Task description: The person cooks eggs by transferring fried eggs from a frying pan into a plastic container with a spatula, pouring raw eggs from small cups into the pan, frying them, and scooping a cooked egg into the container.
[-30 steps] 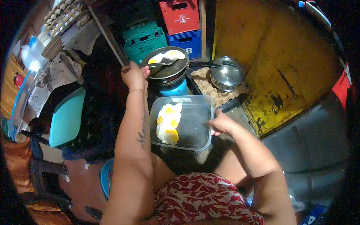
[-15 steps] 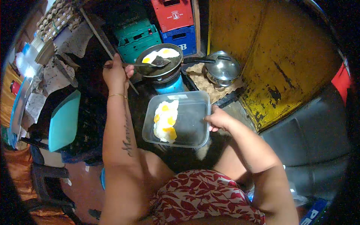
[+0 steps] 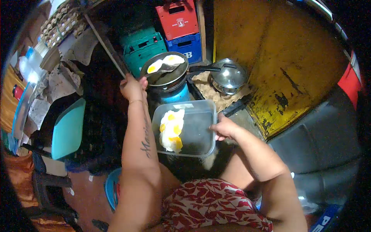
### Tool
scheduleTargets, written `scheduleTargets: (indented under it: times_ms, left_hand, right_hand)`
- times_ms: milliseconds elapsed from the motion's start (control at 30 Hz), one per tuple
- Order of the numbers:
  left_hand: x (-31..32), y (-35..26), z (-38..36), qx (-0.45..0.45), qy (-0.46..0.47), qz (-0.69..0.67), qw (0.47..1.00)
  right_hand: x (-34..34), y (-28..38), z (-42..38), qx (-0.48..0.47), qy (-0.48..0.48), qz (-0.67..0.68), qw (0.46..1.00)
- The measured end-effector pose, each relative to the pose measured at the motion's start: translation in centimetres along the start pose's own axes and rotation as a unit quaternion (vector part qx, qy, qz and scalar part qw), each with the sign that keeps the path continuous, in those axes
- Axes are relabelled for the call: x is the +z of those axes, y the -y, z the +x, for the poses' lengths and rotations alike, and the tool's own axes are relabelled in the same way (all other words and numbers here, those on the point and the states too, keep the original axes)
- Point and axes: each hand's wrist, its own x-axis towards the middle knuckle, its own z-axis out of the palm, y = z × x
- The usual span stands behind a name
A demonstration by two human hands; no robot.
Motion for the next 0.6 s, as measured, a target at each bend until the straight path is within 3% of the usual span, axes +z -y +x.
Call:
scheduleTargets:
  times_ms: [200,400,600]
  left_hand:
    - [0.3,1.7,-1.4,-0.004,-0.070,-0.058,0.996]
    - [-0.9,4.9,1.4,-0.018,-0.028,-0.104,0.994]
    - [-1.1,1.6,-0.1,-0.014,-0.017,-0.045,0.999]
  right_hand:
    - [0.0,-0.1,0.2,0.000,0.011,0.009,1.000]
    - [-0.2,0.1,0.0,0.004,0.037,0.005,0.999]
    - [-0.3,0.2,0.2,-0.002,0.043,-0.005,0.999]
